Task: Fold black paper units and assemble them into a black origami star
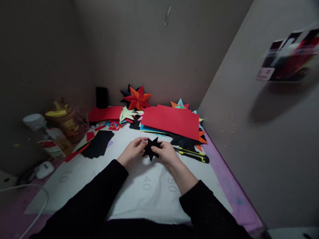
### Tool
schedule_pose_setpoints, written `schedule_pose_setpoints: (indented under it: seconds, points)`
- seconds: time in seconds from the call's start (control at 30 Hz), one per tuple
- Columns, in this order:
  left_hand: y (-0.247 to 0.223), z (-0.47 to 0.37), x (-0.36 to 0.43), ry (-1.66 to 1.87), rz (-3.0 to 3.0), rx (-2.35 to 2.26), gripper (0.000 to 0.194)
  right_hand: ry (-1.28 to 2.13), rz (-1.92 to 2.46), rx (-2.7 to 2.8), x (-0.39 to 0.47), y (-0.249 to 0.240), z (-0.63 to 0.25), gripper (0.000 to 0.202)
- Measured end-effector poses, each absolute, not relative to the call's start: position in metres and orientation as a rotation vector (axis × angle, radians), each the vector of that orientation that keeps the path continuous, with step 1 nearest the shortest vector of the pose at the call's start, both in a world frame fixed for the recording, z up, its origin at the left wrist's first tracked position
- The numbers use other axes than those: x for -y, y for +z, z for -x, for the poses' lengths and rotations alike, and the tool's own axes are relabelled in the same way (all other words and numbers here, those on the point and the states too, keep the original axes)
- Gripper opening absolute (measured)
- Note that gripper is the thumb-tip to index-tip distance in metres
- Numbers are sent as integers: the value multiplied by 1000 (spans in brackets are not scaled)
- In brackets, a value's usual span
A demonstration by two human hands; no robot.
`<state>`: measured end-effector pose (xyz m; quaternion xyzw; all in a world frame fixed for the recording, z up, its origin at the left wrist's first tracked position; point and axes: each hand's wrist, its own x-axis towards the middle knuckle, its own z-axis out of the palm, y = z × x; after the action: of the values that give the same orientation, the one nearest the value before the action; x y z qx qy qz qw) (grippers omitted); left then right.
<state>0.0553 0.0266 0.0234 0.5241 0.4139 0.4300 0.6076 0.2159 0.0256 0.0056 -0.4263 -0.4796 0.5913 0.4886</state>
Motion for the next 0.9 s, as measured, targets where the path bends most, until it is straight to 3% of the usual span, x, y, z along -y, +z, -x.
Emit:
schedule_pose_setpoints:
  seconds: [0.13,0.23,0.4,0.53,0.9]
  points:
    - [26,-52,-26,910,-1333,-945,37,1252,1122,1356,-22,6,-214,19]
    - [22,-52,-28,926,-1347,-1030,26,1036,1134,1350,-23,2,-210,27]
    - [17,-54,-32,1085,-1119,-1029,31,1140,1054,1129,-26,3,-209,41]
    - [15,-57,-31,1124,-973,-946,32,1249,1068,1129,-24,7,-209,25]
    - [22,-47,-33,905,-926,-785,32,1125,1169,1243,-25,8,-213,23]
